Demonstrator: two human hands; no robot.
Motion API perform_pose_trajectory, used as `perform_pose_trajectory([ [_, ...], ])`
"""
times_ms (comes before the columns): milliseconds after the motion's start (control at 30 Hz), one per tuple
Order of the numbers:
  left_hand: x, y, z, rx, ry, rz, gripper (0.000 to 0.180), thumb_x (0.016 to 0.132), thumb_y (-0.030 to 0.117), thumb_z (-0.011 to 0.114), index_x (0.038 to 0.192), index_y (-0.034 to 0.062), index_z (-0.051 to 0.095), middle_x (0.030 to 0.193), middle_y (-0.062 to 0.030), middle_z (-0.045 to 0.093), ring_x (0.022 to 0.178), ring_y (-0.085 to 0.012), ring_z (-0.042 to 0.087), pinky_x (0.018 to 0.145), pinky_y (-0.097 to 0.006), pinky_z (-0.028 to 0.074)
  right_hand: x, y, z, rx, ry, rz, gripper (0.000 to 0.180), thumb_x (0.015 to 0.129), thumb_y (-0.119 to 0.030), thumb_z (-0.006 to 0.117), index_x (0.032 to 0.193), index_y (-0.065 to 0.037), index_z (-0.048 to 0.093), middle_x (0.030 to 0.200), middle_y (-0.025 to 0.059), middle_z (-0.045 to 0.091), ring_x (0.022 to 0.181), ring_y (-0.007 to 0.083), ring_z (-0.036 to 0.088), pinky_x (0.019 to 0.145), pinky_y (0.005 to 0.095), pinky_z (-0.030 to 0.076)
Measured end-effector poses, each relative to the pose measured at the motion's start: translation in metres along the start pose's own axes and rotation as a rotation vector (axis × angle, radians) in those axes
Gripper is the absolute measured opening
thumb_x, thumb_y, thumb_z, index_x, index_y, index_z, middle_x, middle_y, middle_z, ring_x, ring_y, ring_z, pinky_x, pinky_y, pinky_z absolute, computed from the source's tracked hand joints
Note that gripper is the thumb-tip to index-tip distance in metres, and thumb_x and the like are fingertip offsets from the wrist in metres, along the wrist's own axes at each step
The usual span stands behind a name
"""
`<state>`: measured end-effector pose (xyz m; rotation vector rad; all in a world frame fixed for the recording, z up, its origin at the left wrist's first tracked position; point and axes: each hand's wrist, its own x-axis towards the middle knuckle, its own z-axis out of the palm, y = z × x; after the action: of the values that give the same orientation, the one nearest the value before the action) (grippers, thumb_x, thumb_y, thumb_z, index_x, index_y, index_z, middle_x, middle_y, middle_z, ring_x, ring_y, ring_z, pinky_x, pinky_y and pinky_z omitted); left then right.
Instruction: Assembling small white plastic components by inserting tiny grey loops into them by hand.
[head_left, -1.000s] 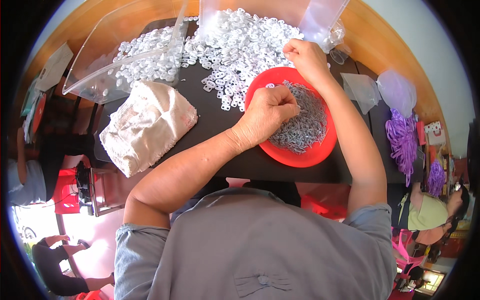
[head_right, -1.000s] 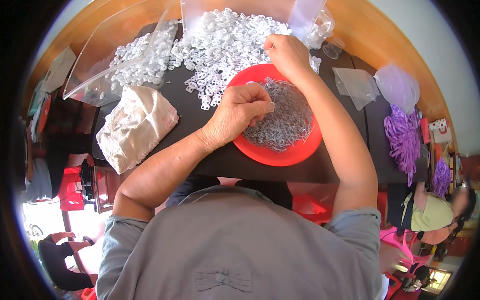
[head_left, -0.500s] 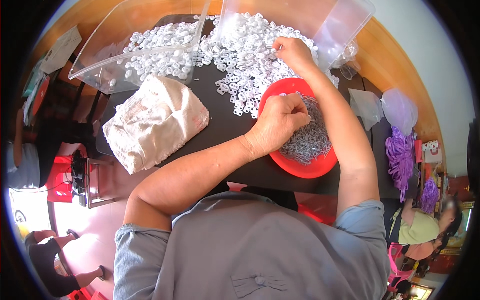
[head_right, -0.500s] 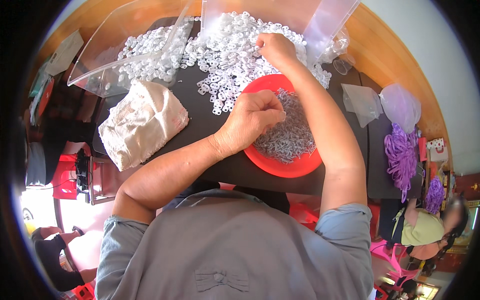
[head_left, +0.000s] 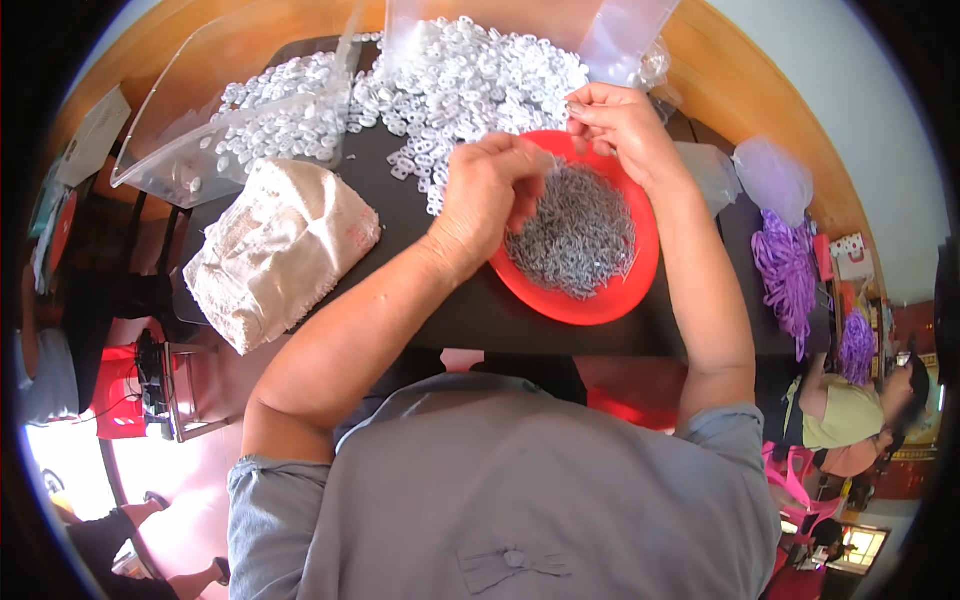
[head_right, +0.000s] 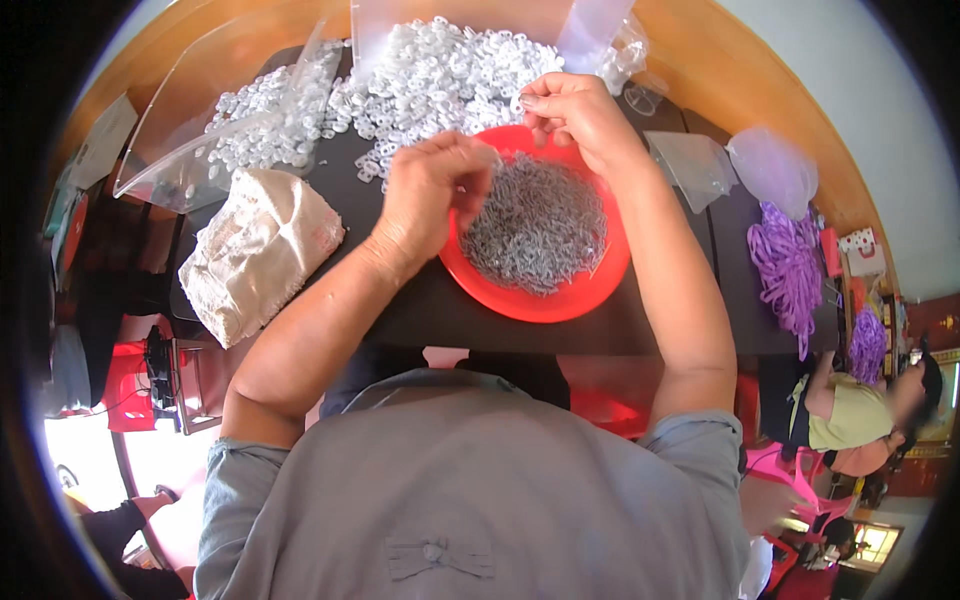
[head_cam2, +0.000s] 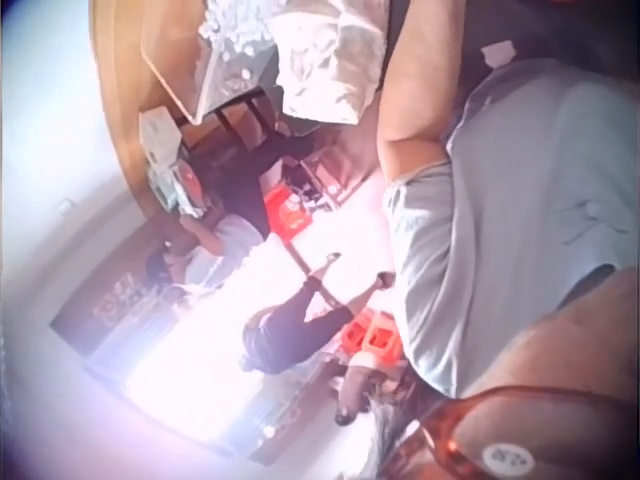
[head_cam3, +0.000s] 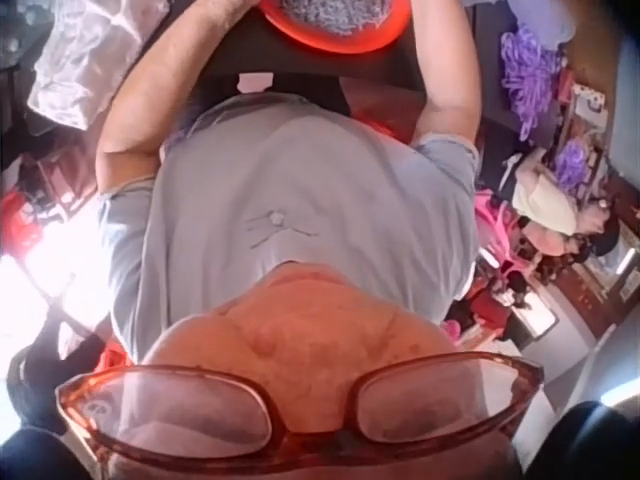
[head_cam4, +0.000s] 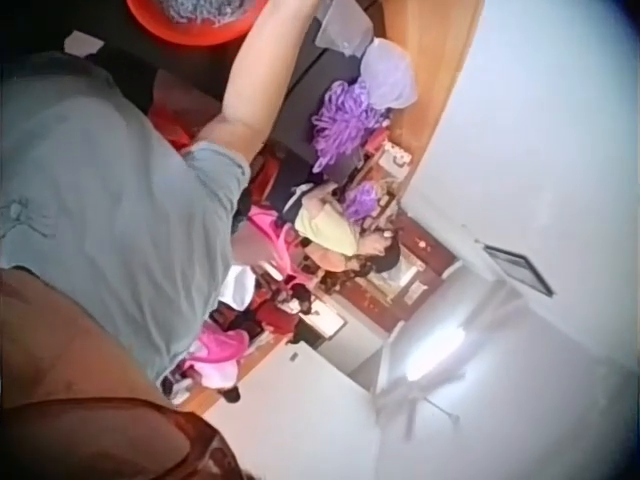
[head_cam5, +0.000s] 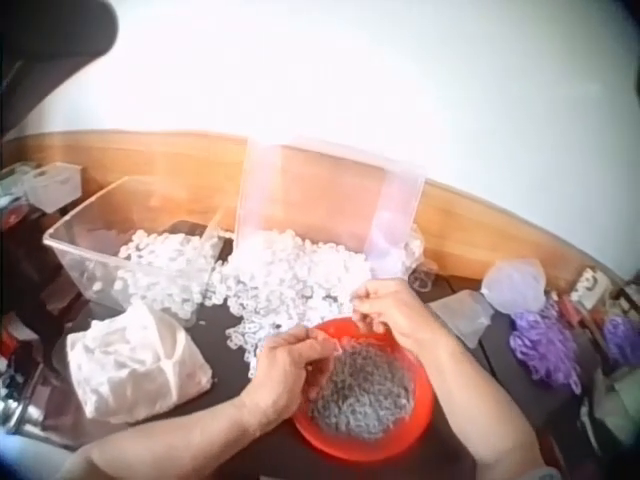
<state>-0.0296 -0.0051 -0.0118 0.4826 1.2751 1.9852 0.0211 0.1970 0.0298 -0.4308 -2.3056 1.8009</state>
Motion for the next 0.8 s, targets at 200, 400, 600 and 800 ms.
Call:
perform_pose_trajectory([
  [200,0.002,0.006,0.000,-0.077,0.074,0.057,0.013,0.080,0.012,0.065,0.078,-0.0002,0.059,0.062,-0.0062,0.057,0.045,-0.0133,0.048,0.038,-0.027,0.035,-0.057,0.008,-0.009,-0.367,-0.095,0.027,0.010,0.087,-0.013,0.062,0.089,-0.003,0.065,0.071,0.0019,0.062,0.060,0.0077,0.057,0.050,0.0218,0.037],
  [400,0.003,0.003,-0.003,-0.021,0.057,0.039,0.013,0.084,0.012,0.062,0.083,-0.0012,0.060,0.070,-0.0072,0.057,0.051,-0.0153,0.049,0.044,-0.028,0.038,-0.082,0.033,0.020,-1.054,0.177,-0.393,0.016,0.083,-0.018,0.068,0.083,-0.004,0.061,0.079,0.0126,0.064,0.071,0.0318,0.062,0.062,0.0401,0.046],
  [600,0.000,0.004,-0.002,-0.005,0.033,0.057,0.012,0.085,0.011,0.062,0.082,-0.0006,0.061,0.068,-0.0068,0.057,0.050,-0.0150,0.049,0.044,-0.027,0.037,-0.093,0.024,-0.006,-0.833,0.269,-0.336,0.006,0.084,-0.006,0.064,0.089,-0.003,0.065,0.073,0.0057,0.062,0.066,0.0168,0.059,0.062,0.0291,0.044],
  [800,-0.001,0.001,0.003,0.082,-0.012,0.057,0.012,0.081,0.012,0.066,0.079,0.0009,0.061,0.062,-0.0038,0.057,0.047,-0.0106,0.049,0.039,-0.025,0.036,-0.091,0.036,0.011,-0.951,0.240,-0.420,0.010,0.083,-0.012,0.067,0.089,-0.004,0.066,0.082,0.0095,0.064,0.073,0.0267,0.063,0.065,0.0335,0.047],
])
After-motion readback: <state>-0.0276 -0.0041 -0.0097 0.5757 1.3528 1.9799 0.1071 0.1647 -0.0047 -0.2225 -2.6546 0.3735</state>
